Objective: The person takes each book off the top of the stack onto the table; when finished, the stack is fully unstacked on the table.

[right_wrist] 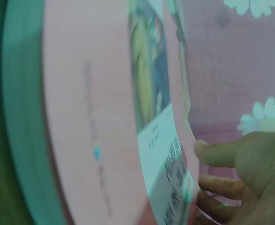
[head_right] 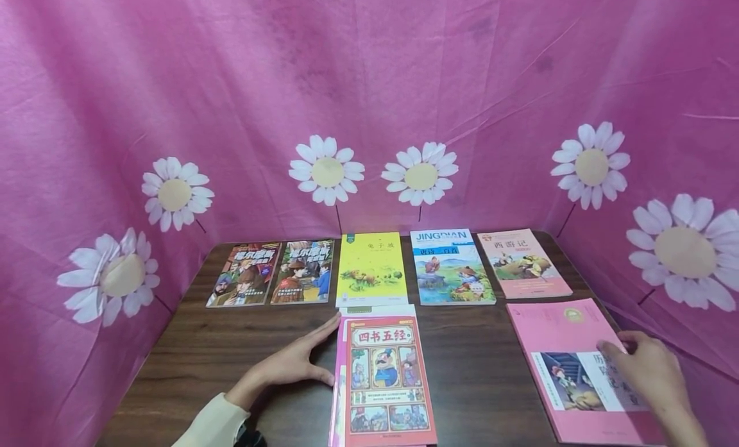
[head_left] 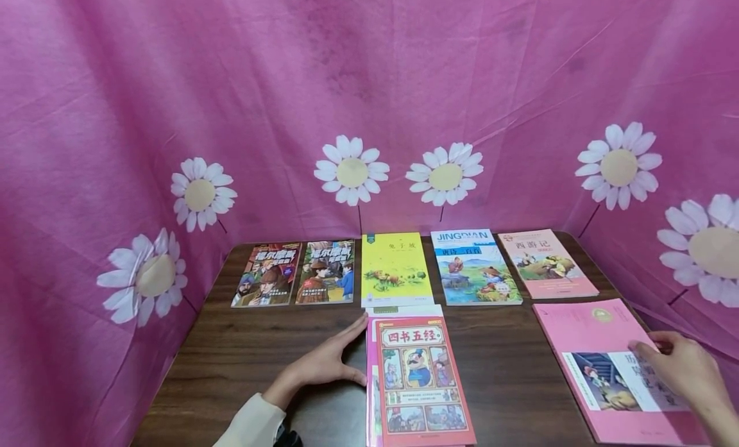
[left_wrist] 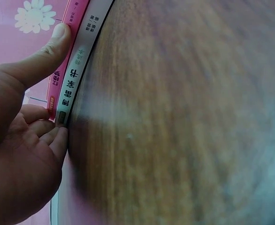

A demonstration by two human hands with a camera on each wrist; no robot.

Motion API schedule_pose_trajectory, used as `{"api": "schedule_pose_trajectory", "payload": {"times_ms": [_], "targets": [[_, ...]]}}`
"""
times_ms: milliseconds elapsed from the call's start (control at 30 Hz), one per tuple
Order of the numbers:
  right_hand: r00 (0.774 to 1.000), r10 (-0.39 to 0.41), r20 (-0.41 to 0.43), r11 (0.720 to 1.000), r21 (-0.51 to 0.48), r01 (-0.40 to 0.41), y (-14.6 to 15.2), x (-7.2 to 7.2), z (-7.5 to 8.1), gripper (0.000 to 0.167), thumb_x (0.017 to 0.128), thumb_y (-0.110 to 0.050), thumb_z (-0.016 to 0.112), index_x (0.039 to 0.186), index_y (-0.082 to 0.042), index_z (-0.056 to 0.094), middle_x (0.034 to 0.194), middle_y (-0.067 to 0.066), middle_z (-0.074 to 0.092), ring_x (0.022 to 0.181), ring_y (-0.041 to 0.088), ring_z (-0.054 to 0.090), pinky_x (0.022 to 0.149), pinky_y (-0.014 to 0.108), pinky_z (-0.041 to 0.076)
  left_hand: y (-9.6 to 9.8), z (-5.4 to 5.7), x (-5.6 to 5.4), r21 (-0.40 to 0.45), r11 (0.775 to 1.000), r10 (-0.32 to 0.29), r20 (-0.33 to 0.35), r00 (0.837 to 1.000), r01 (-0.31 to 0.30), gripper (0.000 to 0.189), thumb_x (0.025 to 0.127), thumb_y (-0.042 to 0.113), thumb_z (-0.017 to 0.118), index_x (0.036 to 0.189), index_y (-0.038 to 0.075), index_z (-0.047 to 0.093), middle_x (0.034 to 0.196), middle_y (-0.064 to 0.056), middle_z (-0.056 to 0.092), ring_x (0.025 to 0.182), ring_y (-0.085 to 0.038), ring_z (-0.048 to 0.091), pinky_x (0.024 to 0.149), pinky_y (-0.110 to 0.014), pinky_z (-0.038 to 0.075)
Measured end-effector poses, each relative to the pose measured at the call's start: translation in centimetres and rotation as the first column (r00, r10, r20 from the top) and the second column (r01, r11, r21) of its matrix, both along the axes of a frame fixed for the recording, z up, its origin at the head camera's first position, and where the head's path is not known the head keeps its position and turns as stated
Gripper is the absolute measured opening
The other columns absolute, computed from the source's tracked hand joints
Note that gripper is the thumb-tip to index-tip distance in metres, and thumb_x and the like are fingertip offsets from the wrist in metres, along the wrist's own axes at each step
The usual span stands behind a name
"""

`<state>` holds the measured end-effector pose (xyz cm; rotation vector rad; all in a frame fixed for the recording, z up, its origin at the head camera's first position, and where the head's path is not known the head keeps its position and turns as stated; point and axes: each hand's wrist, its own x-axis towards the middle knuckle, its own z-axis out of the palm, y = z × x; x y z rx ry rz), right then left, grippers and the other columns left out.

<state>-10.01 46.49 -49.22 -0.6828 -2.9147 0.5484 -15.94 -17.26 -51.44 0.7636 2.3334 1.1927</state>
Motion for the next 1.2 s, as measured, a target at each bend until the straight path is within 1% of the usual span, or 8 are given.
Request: {"api": "schedule_pose_trajectory", "payload": {"times_ms": [100,200,367,467,533,600,967,1200], "targets": [[0.987,0.077,-0.142,0.995,0.070,-0.068,-0.8,0.0,1.0,0.052,0.096,-0.020,0.072,0.120,0.023,0.054,0.111,0.049,0.057,0.103,0.061,0.054,0.092,0.067,0.035,0.0,0.0,0.0,0.000,1.000,0.002,0.001,1.000,-0.002,0.119,0.081,0.036,0.093,0.172,0.017,0.018,0.181,-0.002,0.009,0.166,-0.036,0.015,0.131,-0.066,0.018],[0.966,0.130,-0.222,0.990,0.080,-0.115,-1.7,-0.1,2.1,0.049,0.097,-0.017,0.070,0.122,0.022,0.056,0.119,0.051,0.055,0.110,0.064,0.047,0.093,0.066,0.029,-0.1,-0.1,0.0,-0.005,1.000,0.002,0.004,1.000,-0.002,0.119,0.081,0.036,0.093,0.172,0.017,0.018,0.181,-0.002,0.009,0.166,-0.036,0.015,0.131,-0.066,0.018],[0.949,0.168,-0.266,0.985,0.023,-0.168,-4.4,-0.8,3.9,0.044,0.098,-0.015,0.070,0.125,0.018,0.061,0.117,0.045,0.062,0.101,0.059,0.059,0.083,0.061,0.042,0.0,-0.1,0.0,-0.008,1.000,0.001,0.003,1.000,-0.001,0.119,0.081,0.036,0.093,0.172,0.017,0.018,0.181,-0.001,0.008,0.166,-0.035,0.014,0.131,-0.065,0.018],[0.933,0.219,-0.286,0.974,0.015,-0.224,-6.2,-1.1,4.7,0.041,0.098,-0.018,0.073,0.125,0.012,0.065,0.114,0.039,0.069,0.076,0.015,0.068,0.068,0.035,0.047,0.0,-0.2,-0.1,-0.008,1.000,-0.001,-0.003,1.000,0.001,0.119,0.081,0.036,0.093,0.172,0.017,0.018,0.181,0.000,0.008,0.166,-0.035,0.014,0.131,-0.065,0.019],[0.914,0.262,-0.312,0.962,0.006,-0.273,-7.5,-1.2,5.0,0.039,0.097,-0.017,0.074,0.125,0.009,0.066,0.112,0.036,0.071,0.071,-0.011,0.056,0.061,0.020,0.042,0.0,-0.2,-0.1,-0.009,1.000,-0.002,-0.004,1.000,0.002,0.119,0.082,0.036,0.093,0.172,0.017,0.018,0.181,0.000,0.009,0.166,-0.035,0.015,0.131,-0.065,0.019],[0.895,0.293,-0.338,0.950,-0.001,-0.311,-8.8,-1.4,5.3,0.037,0.097,-0.016,0.075,0.124,0.007,0.067,0.107,0.032,0.074,0.073,-0.025,0.041,0.057,0.012,0.040,0.1,-0.2,-0.1,-0.011,1.000,-0.003,-0.004,1.000,0.003,0.119,0.082,0.036,0.093,0.172,0.017,0.017,0.181,0.000,0.008,0.166,-0.035,0.015,0.131,-0.065,0.019],[0.838,0.422,-0.345,0.881,-0.062,-0.469,-16.1,-2.2,6.0,0.029,0.098,-0.011,0.075,0.123,0.001,0.069,0.097,0.013,0.077,0.077,-0.011,0.057,0.060,0.021,0.053,0.1,0.0,-0.1,-0.007,1.000,0.002,0.005,1.000,-0.002,0.118,0.082,0.036,0.093,0.172,0.017,0.018,0.181,0.000,0.009,0.166,-0.034,0.014,0.131,-0.065,0.019],[0.827,0.476,-0.300,0.838,-0.130,-0.530,-20.4,-2.9,5.9,0.033,0.099,-0.014,0.075,0.127,0.002,0.067,0.095,0.005,0.075,0.076,0.000,0.061,0.062,0.023,0.051,0.0,0.1,-0.1,-0.001,1.000,0.003,0.002,1.000,-0.003,0.118,0.082,0.037,0.093,0.172,0.017,0.019,0.181,0.000,0.010,0.166,-0.035,0.015,0.131,-0.066,0.018]]}}
